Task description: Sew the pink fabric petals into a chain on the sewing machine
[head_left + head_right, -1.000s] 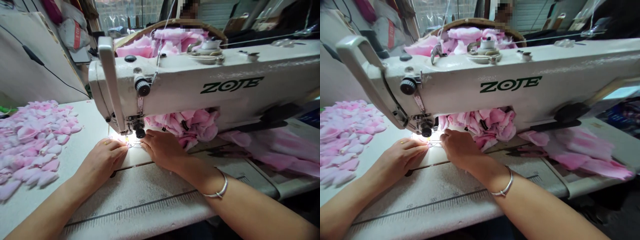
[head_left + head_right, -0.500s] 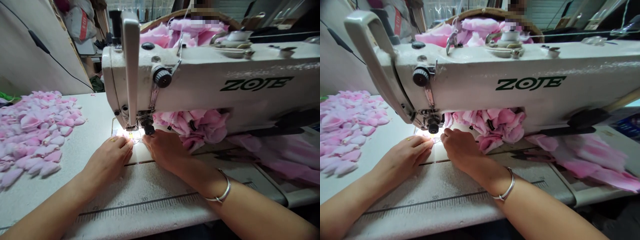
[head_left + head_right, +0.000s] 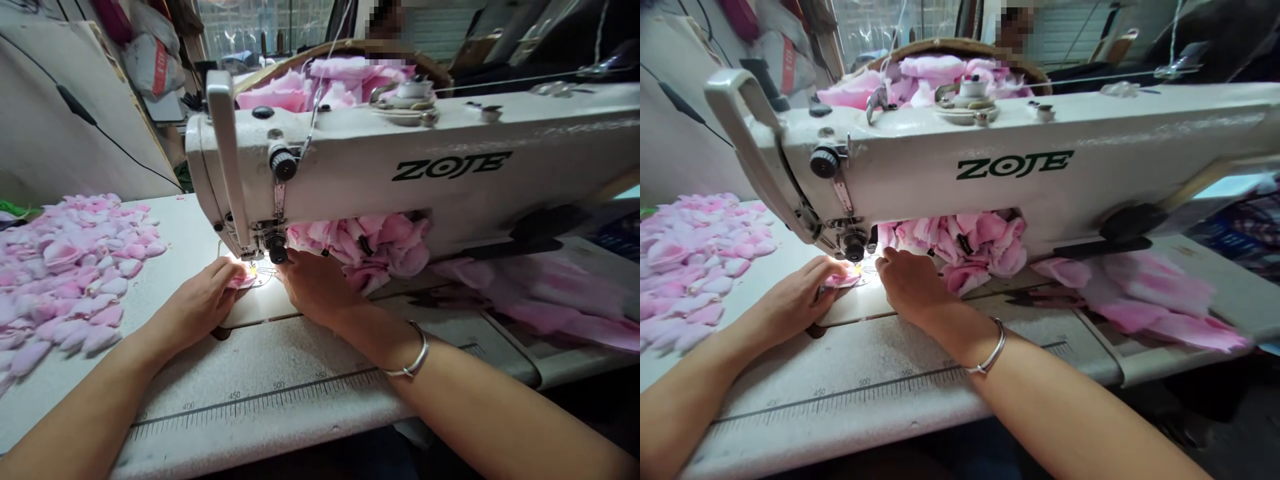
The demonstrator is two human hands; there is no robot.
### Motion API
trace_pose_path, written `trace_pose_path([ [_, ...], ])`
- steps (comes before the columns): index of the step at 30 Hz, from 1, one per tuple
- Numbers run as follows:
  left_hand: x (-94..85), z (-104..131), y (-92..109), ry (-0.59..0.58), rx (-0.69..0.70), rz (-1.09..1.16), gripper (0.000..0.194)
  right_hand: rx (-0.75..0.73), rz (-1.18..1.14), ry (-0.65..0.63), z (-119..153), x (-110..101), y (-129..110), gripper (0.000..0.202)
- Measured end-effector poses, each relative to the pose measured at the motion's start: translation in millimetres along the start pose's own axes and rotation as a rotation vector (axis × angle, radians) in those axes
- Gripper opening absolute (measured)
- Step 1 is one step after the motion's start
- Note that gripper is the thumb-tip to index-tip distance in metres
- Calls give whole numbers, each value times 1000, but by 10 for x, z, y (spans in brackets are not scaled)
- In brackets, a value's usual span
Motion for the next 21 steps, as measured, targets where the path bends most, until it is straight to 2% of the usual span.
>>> trace_pose_path([
  [5, -7, 4, -33, 88, 97, -41, 18, 59, -130, -31, 47, -33, 74, 19],
  [10, -10, 9, -26, 90, 123, -65, 22, 22, -142, -25, 48, -41, 52, 20],
  [13, -40, 7, 22, 132, 153, -187, 21, 4, -125, 8, 52, -25, 29, 19],
  [18, -94, 9, 149, 179, 401, -367, 17, -28, -109, 49, 8, 9, -76, 15],
  [21, -82, 14, 157, 90, 482, -377, 17, -55, -95, 36, -52, 25, -166, 20],
])
Point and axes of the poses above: each hand's wrist, its own z-axis away from the middle knuckle, its own x-axis out of the palm, y = z × x, the point moved 1 cm from there along -z, towards the middle knuckle, and after that the axes turned 11 degrees about y, right-handed, at the moved point
